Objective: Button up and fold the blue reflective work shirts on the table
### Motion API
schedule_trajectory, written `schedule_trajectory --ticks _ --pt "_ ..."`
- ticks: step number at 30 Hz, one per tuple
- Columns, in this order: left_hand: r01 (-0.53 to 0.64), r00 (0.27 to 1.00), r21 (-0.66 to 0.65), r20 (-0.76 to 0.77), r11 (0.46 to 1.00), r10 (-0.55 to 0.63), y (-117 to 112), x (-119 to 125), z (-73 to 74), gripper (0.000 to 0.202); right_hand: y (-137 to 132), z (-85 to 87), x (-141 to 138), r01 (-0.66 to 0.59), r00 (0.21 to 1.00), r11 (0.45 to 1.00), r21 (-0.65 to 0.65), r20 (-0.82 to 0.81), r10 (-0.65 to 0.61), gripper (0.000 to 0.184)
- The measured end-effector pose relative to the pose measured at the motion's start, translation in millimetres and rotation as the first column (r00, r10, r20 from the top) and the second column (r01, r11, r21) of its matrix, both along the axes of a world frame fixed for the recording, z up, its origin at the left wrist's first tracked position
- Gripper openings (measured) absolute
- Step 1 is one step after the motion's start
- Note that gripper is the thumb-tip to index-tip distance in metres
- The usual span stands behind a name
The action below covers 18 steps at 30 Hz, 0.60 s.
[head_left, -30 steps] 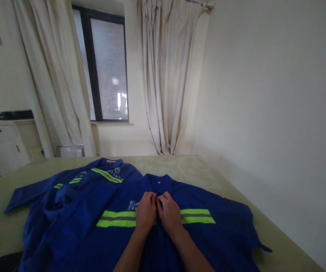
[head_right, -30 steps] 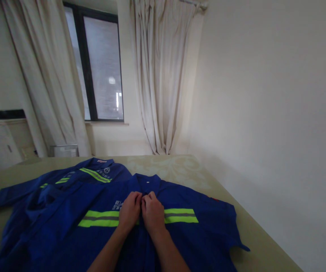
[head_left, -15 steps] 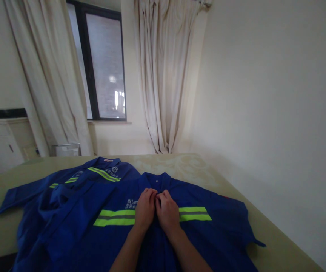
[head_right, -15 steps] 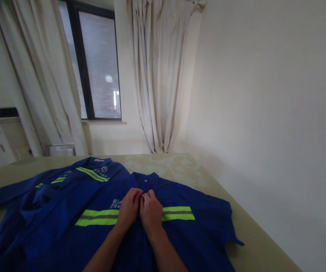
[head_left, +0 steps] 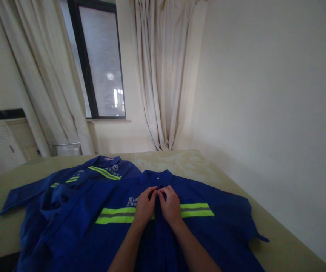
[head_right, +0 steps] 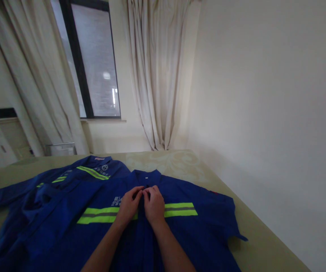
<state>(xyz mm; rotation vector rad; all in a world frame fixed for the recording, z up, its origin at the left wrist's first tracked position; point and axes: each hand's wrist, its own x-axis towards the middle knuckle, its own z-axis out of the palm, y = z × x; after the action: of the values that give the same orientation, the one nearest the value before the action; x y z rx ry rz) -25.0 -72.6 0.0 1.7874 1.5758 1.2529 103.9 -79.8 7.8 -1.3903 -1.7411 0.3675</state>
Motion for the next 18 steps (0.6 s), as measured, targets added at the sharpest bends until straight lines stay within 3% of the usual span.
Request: schedule_trajectory --ticks 10,18 --pt "-0.043 0.997 -0.034 -0.070 0.999 0.040 -3.5 2.3 4.8 0.023 -4.4 4.8 -0.9 0.053 0.991 0.992 -0.116 0.126 -0.038 0.017" --pt "-0.029 0.999 -0.010 -0.014 1.000 0.029 -6.4 -0.1 4.0 0.023 -5.9 7.9 1.2 -0.092 0.992 0.993 -0.078 0.080 0.099 0.024"
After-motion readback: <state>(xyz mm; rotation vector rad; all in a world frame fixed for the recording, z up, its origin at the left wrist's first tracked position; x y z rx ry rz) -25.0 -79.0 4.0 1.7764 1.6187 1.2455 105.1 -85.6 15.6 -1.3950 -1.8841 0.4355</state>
